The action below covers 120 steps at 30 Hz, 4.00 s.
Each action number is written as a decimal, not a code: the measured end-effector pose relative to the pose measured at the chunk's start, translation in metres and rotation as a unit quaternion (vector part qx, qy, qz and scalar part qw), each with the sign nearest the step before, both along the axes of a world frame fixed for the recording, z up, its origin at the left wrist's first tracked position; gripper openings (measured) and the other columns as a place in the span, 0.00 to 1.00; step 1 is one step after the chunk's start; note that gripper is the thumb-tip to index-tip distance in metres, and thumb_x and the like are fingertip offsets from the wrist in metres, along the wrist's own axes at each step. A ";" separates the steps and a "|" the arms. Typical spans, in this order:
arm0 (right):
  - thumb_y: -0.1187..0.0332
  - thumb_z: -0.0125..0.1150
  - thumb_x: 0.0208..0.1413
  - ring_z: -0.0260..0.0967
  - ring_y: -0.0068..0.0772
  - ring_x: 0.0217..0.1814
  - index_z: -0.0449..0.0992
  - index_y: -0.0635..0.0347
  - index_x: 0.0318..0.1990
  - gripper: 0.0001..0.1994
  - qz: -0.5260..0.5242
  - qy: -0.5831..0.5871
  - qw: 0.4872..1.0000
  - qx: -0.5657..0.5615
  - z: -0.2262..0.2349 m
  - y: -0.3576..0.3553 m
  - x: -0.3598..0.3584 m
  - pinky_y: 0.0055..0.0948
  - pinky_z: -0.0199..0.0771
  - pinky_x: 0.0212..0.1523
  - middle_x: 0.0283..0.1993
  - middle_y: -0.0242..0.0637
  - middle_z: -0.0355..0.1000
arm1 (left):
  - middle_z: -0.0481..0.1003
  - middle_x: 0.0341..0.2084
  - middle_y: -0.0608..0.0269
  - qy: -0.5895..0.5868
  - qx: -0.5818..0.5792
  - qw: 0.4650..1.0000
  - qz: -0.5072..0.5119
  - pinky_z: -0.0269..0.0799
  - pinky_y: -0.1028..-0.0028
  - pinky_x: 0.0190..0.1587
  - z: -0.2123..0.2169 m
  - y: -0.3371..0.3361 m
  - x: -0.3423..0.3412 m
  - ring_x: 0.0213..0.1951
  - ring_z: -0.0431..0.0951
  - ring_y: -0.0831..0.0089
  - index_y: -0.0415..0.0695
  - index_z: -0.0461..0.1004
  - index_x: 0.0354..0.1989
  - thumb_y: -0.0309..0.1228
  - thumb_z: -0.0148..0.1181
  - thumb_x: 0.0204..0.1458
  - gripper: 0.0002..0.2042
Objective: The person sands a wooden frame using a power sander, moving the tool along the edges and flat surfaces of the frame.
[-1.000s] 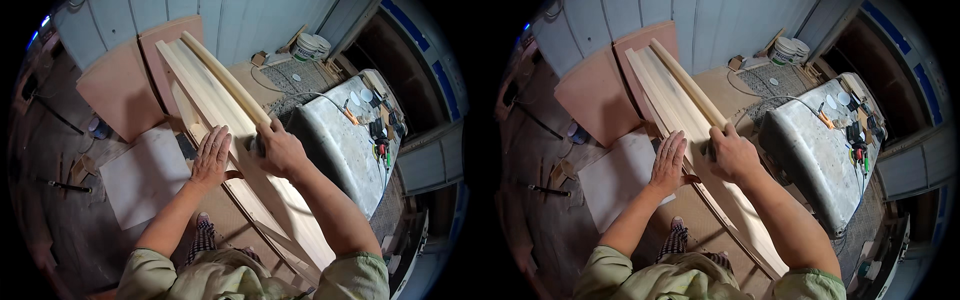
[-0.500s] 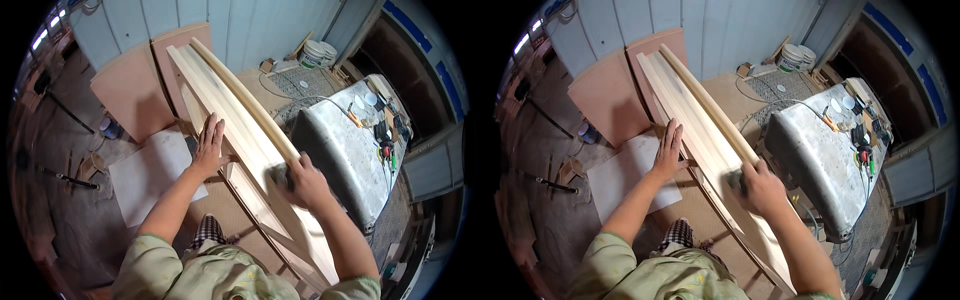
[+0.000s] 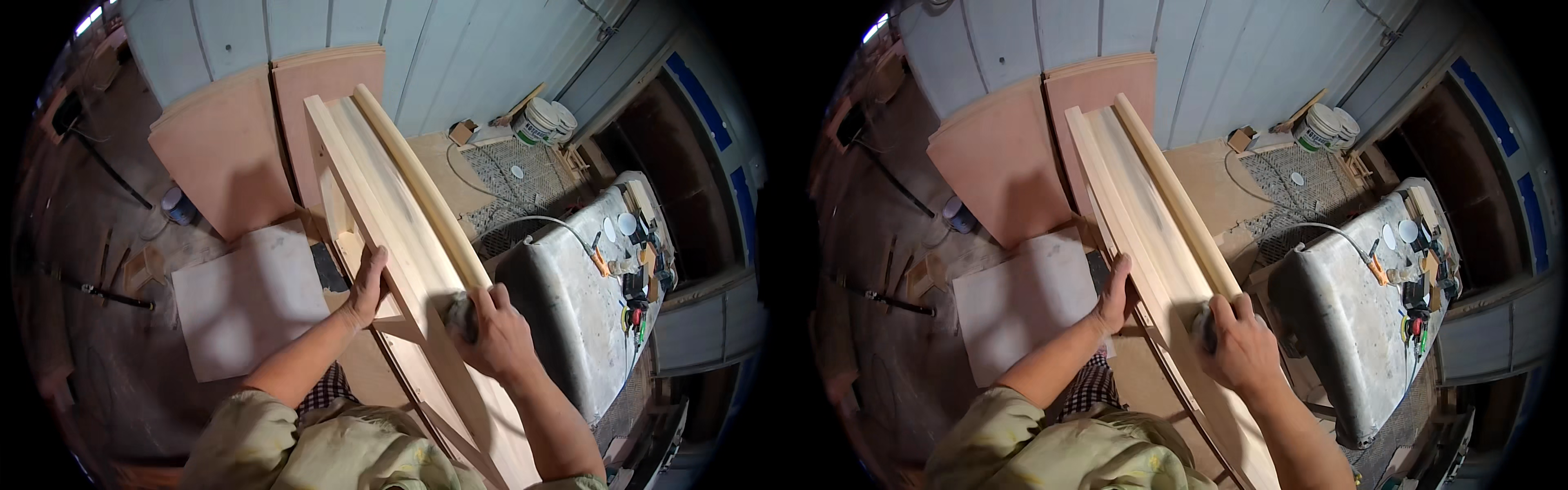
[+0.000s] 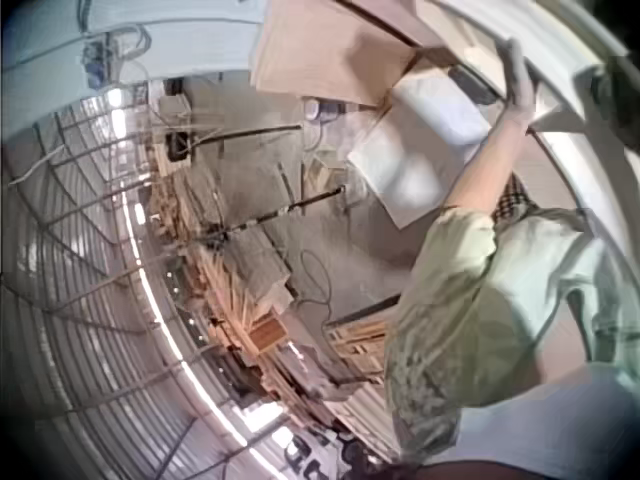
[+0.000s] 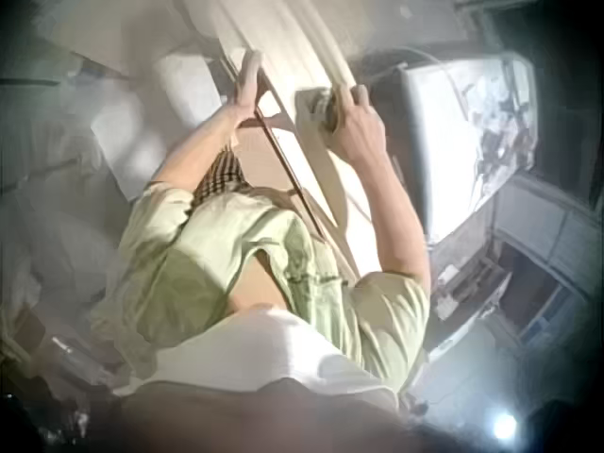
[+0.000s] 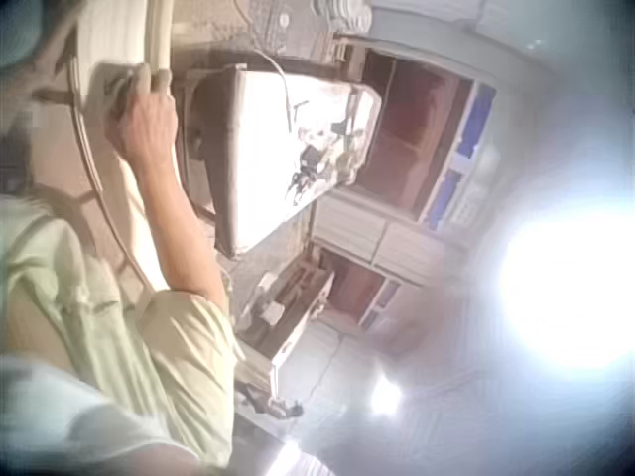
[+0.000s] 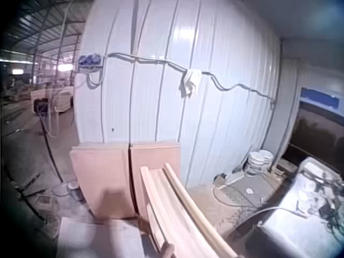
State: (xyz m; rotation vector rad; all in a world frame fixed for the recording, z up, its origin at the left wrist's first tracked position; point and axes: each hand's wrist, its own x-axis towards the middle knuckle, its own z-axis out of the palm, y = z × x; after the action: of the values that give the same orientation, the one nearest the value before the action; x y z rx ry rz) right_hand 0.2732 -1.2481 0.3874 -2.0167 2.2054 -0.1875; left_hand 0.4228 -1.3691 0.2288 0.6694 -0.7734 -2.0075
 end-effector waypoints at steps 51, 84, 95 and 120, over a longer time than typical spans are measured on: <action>0.57 0.62 0.48 0.74 0.57 0.37 0.66 0.54 0.52 0.24 0.115 0.010 0.993 0.028 -0.003 -0.398 0.091 0.48 0.77 0.38 0.50 0.54 0.65 | 0.59 0.38 0.66 -0.020 0.070 0.995 -0.071 0.57 0.75 0.41 -0.043 -0.110 0.019 0.39 0.58 0.76 0.44 0.51 0.49 0.55 0.25 0.63 0.24; 0.55 0.70 0.39 0.72 0.36 0.32 0.67 0.60 0.48 0.30 0.085 0.050 0.882 0.460 0.014 -0.561 0.116 0.35 0.72 0.32 0.40 0.45 0.73 | 0.60 0.59 0.49 -0.032 0.027 0.996 -0.084 0.51 0.73 0.64 -0.025 -0.102 0.020 0.61 0.58 0.63 0.34 0.42 0.66 0.46 0.20 0.65 0.29; 0.57 0.65 0.46 0.71 0.54 0.44 0.66 0.55 0.52 0.27 0.103 0.005 0.993 0.065 0.002 -0.391 0.091 0.45 0.76 0.44 0.46 0.49 0.63 | 0.61 0.46 0.60 0.021 0.036 0.995 -0.085 0.61 0.72 0.53 -0.055 -0.106 0.018 0.46 0.61 0.72 0.40 0.43 0.65 0.52 0.25 0.64 0.30; 0.55 0.70 0.38 0.72 0.38 0.38 0.67 0.56 0.50 0.30 0.136 0.035 0.869 0.475 -0.001 -0.573 0.120 0.35 0.71 0.34 0.42 0.44 0.73 | 0.63 0.48 0.60 0.036 0.060 0.995 -0.078 0.62 0.83 0.50 -0.057 -0.093 0.020 0.48 0.64 0.77 0.38 0.47 0.64 0.49 0.22 0.65 0.29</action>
State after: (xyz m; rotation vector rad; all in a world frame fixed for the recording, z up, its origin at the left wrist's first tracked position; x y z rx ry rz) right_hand 0.3930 -1.8212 0.3859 -1.6728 1.4883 0.8435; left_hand 0.4426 -1.4622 0.1719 0.6166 -0.6849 -2.2212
